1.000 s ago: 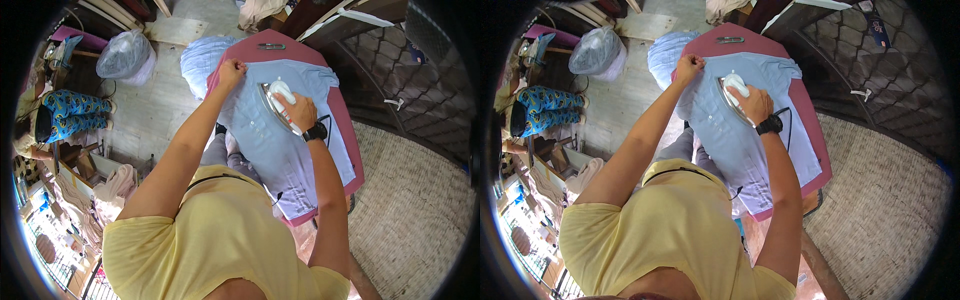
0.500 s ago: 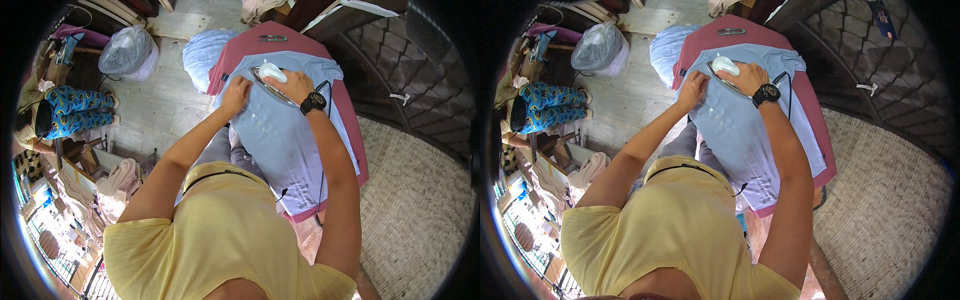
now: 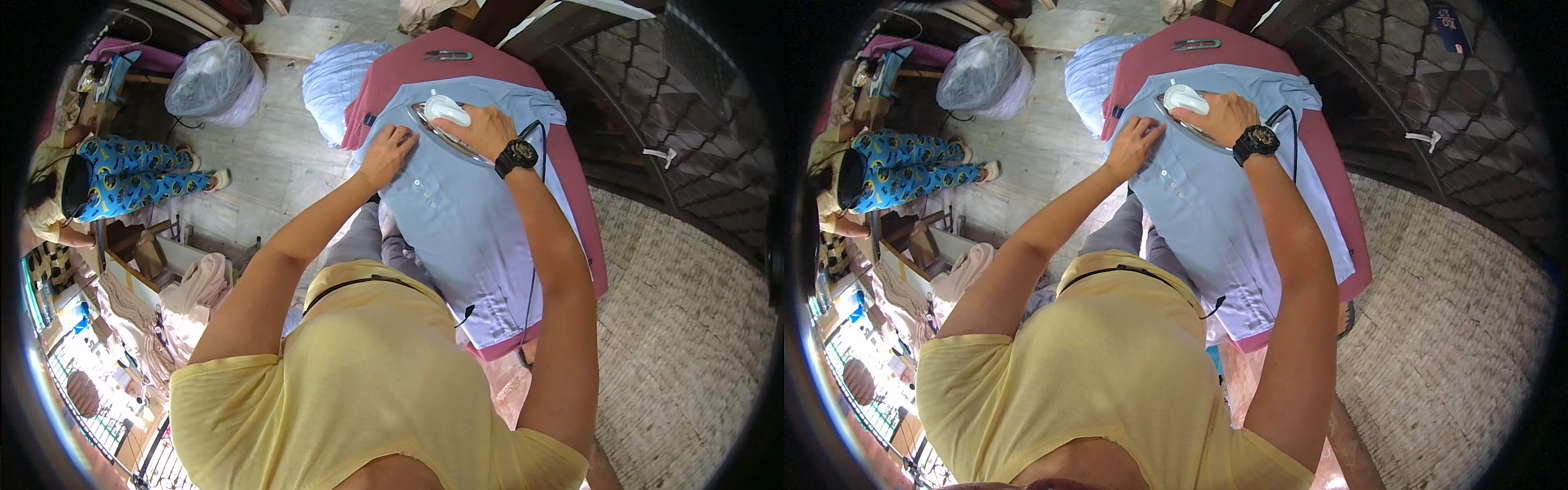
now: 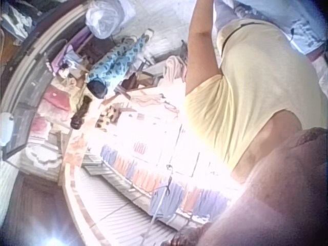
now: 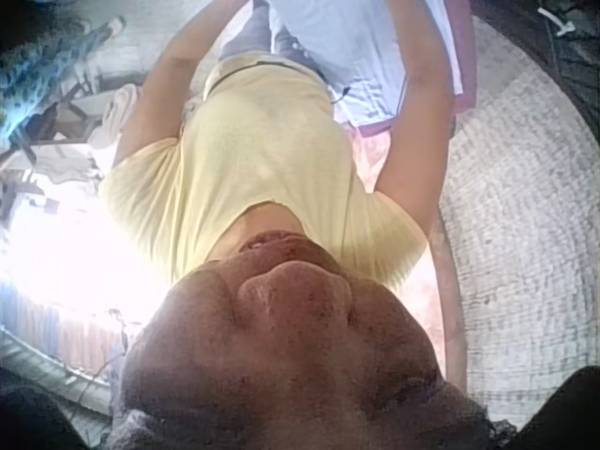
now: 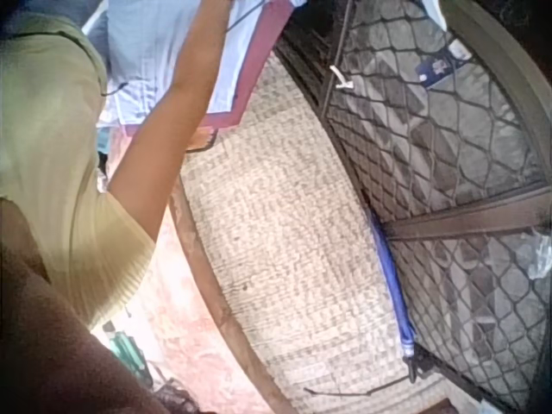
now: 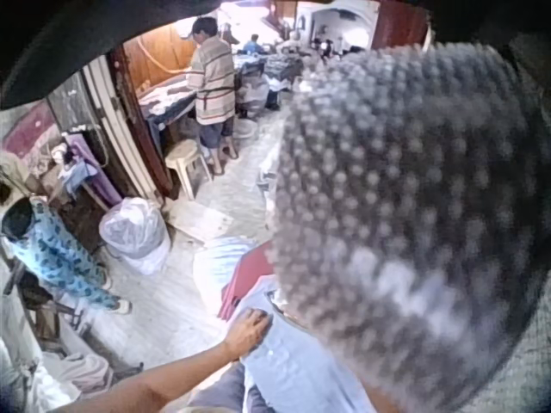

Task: The person irons a blue collared shirt on a red ironing board. They press the collar and front of the shirt using an electric iron.

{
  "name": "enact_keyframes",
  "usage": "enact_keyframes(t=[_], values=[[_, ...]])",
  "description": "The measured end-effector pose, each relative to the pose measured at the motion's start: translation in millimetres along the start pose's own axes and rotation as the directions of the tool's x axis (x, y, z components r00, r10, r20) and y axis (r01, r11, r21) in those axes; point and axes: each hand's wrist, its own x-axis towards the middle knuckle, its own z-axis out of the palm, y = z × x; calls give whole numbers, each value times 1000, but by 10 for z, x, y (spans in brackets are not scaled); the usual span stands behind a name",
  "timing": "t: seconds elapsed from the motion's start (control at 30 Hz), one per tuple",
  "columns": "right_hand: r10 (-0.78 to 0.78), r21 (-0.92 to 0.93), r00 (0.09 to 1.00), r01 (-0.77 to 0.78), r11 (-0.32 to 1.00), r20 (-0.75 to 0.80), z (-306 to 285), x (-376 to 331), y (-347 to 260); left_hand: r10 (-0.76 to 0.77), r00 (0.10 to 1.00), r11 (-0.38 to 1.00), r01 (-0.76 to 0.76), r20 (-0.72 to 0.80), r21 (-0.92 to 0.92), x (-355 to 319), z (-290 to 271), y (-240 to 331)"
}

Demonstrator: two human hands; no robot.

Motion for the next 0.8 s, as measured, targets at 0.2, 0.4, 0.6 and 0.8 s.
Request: enact_keyframes(t=[0.2, 0.4, 0.6, 0.8], values=[[16, 3, 998, -17, 1000, 65, -7, 94, 67, 7, 999, 1000, -8, -53, -9, -47, 59, 5], [-37, -40, 999, 38, 998, 18, -23, 89, -103, 4, 999, 1000, -5, -42, -12, -51, 15, 34], [-14, -11, 999, 15, 1000, 38, 95, 72, -41, 1, 998, 1000, -3, -61, -29, -96, 39, 30], [-23, 14, 998, 22, 1000, 64, 61, 14, 17, -58, 996, 993, 50, -73, -106, -123, 14, 47]])
